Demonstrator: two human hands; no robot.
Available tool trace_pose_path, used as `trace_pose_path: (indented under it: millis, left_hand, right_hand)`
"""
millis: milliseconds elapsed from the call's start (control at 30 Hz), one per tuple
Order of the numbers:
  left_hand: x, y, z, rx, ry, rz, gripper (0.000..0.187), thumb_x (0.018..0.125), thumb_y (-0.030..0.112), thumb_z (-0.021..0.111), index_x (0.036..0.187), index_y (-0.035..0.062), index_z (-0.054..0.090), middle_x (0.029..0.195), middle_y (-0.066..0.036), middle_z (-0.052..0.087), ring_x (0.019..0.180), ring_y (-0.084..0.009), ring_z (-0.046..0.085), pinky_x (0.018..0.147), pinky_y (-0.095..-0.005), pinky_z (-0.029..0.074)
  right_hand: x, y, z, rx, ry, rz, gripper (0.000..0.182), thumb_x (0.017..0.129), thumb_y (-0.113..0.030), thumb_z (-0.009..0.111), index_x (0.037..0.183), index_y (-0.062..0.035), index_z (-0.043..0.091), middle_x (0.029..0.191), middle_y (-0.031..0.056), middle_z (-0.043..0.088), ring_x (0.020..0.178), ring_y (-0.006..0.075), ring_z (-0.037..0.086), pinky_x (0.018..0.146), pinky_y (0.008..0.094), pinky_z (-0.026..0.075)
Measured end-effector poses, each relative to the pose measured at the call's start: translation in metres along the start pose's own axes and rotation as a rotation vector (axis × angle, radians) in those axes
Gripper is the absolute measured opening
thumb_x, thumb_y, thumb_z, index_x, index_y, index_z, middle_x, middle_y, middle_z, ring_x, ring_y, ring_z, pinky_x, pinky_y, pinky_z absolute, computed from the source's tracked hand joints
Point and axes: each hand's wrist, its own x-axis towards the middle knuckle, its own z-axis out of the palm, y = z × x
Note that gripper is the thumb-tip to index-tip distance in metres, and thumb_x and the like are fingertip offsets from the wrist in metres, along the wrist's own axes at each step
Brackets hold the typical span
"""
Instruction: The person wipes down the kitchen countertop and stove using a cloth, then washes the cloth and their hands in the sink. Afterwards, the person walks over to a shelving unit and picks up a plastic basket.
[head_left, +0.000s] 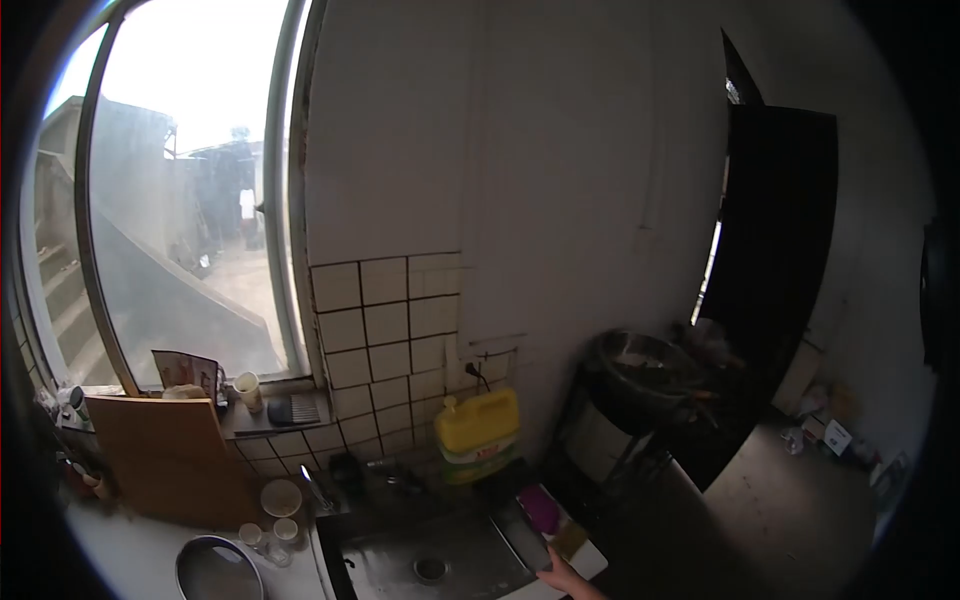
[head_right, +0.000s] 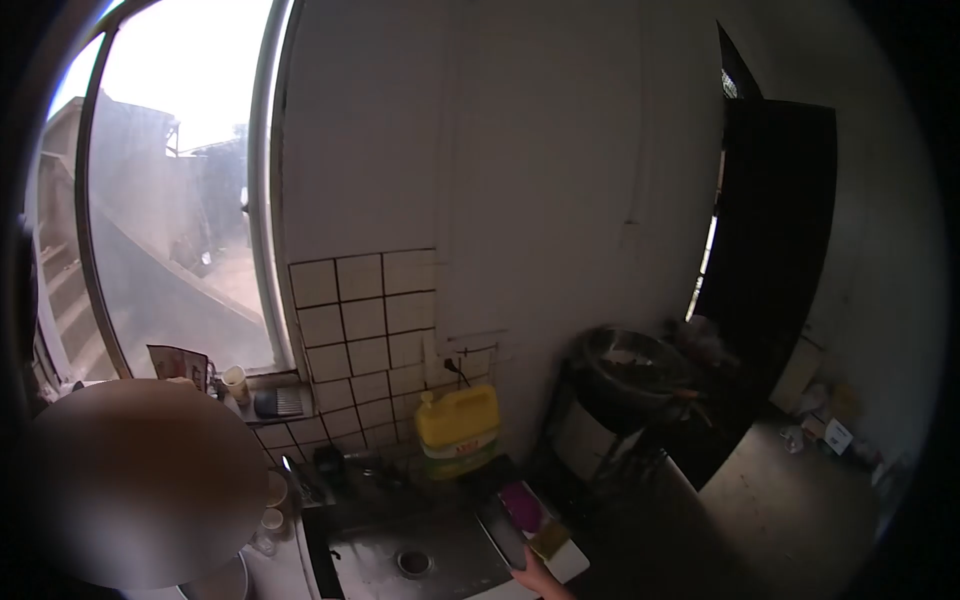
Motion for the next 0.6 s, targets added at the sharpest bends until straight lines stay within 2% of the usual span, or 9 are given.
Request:
trace_pose_path:
  millis: [67,133,167,200,267,333,433,500,600]
  left_hand:
    - [-0.002,-0.018,0.004,0.005,-0.011,0.034,0.034,0.089,0.021,0.055,0.113,-0.0016,0.062,0.079,-0.011,0.064,0.066,-0.0182,0.061,0.059,-0.032,0.053]
    - [-0.006,-0.04,0.012,0.028,-0.018,0.108,0.034,0.089,0.021,0.055,0.114,-0.0017,0.061,0.078,-0.011,0.064,0.065,-0.0179,0.061,0.059,-0.0317,0.053]
    - [-0.011,-0.026,0.003,-0.028,-0.017,0.059,0.027,0.085,0.019,0.057,0.101,-0.0002,0.064,0.082,-0.005,0.062,0.074,-0.0125,0.055,0.066,-0.027,0.045]
    - [-0.019,-0.011,0.006,-0.116,-0.031,-0.016,0.024,0.083,0.01,0.053,0.101,-0.0019,0.063,0.083,-0.006,0.062,0.078,-0.0128,0.057,0.07,-0.0271,0.046]
    - [-0.034,0.017,0.009,-0.097,-0.051,0.031,0.021,0.086,0.01,0.052,0.099,-0.0024,0.063,0.083,-0.006,0.062,0.078,-0.0133,0.057,0.072,-0.0253,0.045]
    - [-0.044,0.035,0.017,-0.028,-0.095,0.076,0.024,0.086,0.01,0.052,0.102,-0.0039,0.062,0.091,-0.01,0.064,0.086,-0.0163,0.059,0.078,-0.028,0.046]
    - [-0.046,0.047,0.027,0.127,-0.176,0.083,0.03,0.082,0.016,0.054,0.104,-0.0018,0.065,0.102,-0.02,0.065,0.101,-0.0316,0.061,0.09,-0.0371,0.045]
    - [-0.05,0.063,0.035,0.204,-0.262,0.105,0.03,0.083,0.017,0.054,0.104,-0.0014,0.064,0.106,-0.021,0.064,0.103,-0.0328,0.06,0.091,-0.0375,0.045]
    - [-0.077,0.12,0.046,0.303,-0.34,0.145,0.03,0.085,0.017,0.054,0.109,0.0003,0.063,0.108,-0.02,0.064,0.105,-0.0324,0.059,0.091,-0.0364,0.044]
  right_hand:
    - [-0.033,-0.021,-0.017,0.043,0.019,0.092,0.091,0.081,-0.028,0.065,0.148,0.0001,0.01,0.148,0.0246,0.028,0.136,0.0356,0.032,0.11,0.0383,0.029]
    - [-0.04,0.018,-0.014,-0.035,0.219,-0.027,0.089,0.08,-0.026,0.065,0.148,-0.001,0.014,0.147,0.0252,0.029,0.136,0.0349,0.032,0.109,0.038,0.03]
    - [-0.043,0.04,-0.015,-0.034,0.3,-0.048,0.088,0.079,-0.026,0.066,0.148,-0.0036,0.015,0.144,0.0263,0.034,0.131,0.0357,0.039,0.105,0.0385,0.035]
    - [-0.051,0.065,-0.015,-0.039,0.38,-0.067,0.088,0.079,-0.026,0.066,0.149,-0.0062,0.016,0.141,0.0274,0.038,0.126,0.0365,0.046,0.101,0.0391,0.04]
    - [-0.078,0.106,-0.02,0.01,0.504,0.047,0.087,0.078,-0.022,0.066,0.149,-0.0082,0.018,0.14,0.0274,0.04,0.122,0.0358,0.05,0.099,0.0391,0.042]
    - [-0.145,0.089,-0.036,0.26,0.503,0.313,0.084,0.078,-0.021,0.065,0.148,-0.0073,0.021,0.14,0.0275,0.039,0.126,0.0351,0.047,0.101,0.0391,0.041]
    - [-0.207,0.168,-0.024,0.175,0.709,0.441,0.08,0.077,-0.025,0.06,0.145,-0.0024,0.026,0.133,0.0257,0.049,0.123,0.035,0.049,0.101,0.0379,0.041]
    - [-0.266,0.216,-0.007,0.094,0.689,0.706,0.079,0.077,-0.025,0.06,0.144,-0.0009,0.027,0.133,0.0254,0.049,0.123,0.0361,0.049,0.101,0.0383,0.041]
    - [-0.354,0.291,0.037,0.196,0.484,1.019,0.077,0.076,-0.028,0.062,0.142,-0.0011,0.032,0.134,0.0248,0.048,0.123,0.0358,0.049,0.103,0.038,0.04]
